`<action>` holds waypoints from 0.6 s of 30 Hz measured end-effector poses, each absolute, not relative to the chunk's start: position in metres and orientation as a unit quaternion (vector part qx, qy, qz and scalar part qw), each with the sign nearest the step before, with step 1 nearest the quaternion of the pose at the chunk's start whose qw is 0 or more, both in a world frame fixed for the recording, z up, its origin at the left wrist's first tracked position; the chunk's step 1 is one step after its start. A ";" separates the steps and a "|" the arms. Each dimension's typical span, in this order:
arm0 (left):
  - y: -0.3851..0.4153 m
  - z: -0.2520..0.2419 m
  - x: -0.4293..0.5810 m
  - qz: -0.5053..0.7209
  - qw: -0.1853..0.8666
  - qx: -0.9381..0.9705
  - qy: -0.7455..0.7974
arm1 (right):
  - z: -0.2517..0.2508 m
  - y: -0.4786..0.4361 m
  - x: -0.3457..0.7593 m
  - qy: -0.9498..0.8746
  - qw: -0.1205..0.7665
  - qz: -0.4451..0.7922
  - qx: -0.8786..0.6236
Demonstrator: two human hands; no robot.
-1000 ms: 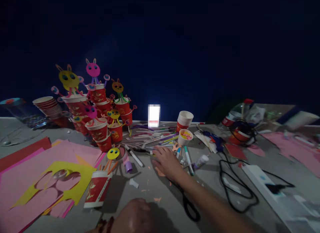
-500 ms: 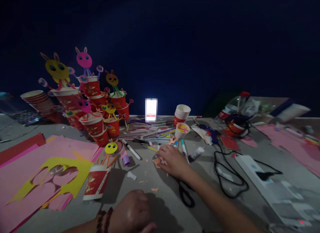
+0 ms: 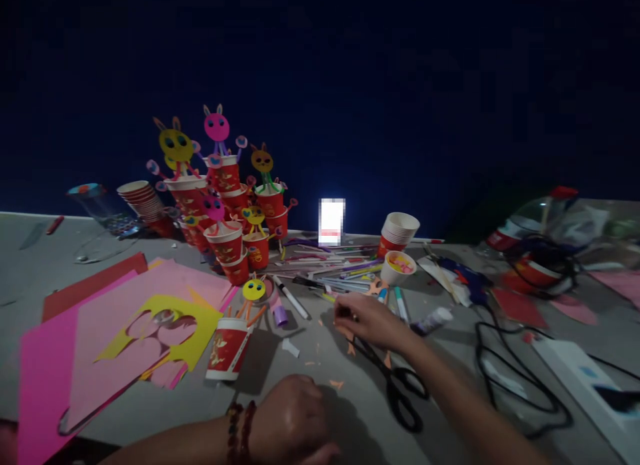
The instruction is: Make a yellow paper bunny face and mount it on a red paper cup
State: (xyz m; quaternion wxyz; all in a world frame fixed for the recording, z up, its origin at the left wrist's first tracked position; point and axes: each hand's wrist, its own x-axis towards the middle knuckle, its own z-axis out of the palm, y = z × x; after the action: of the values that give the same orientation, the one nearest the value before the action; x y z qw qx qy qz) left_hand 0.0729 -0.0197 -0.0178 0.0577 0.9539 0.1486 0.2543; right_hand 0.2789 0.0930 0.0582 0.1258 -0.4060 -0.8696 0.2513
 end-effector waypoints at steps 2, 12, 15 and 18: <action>-0.020 -0.017 0.073 0.241 0.060 0.956 0.154 | 0.061 0.098 0.282 -0.862 0.159 0.287 -0.386; -0.020 -0.001 0.069 0.344 0.117 0.907 0.215 | 0.070 0.102 0.288 -0.728 0.364 0.364 -0.452; -0.022 0.013 0.064 0.428 0.220 0.829 0.285 | 0.066 0.088 0.282 -0.642 0.413 0.444 -0.469; -0.023 0.022 0.060 0.503 0.327 0.718 0.354 | 0.060 0.062 0.274 -0.609 0.388 0.508 -0.469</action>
State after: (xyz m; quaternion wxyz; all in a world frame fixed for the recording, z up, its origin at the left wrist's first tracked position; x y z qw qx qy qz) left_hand 0.0600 -0.0230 0.0222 0.3267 0.7176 0.3544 0.5027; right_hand 0.2740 0.0620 0.0600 0.3884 -0.4694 -0.6086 0.5083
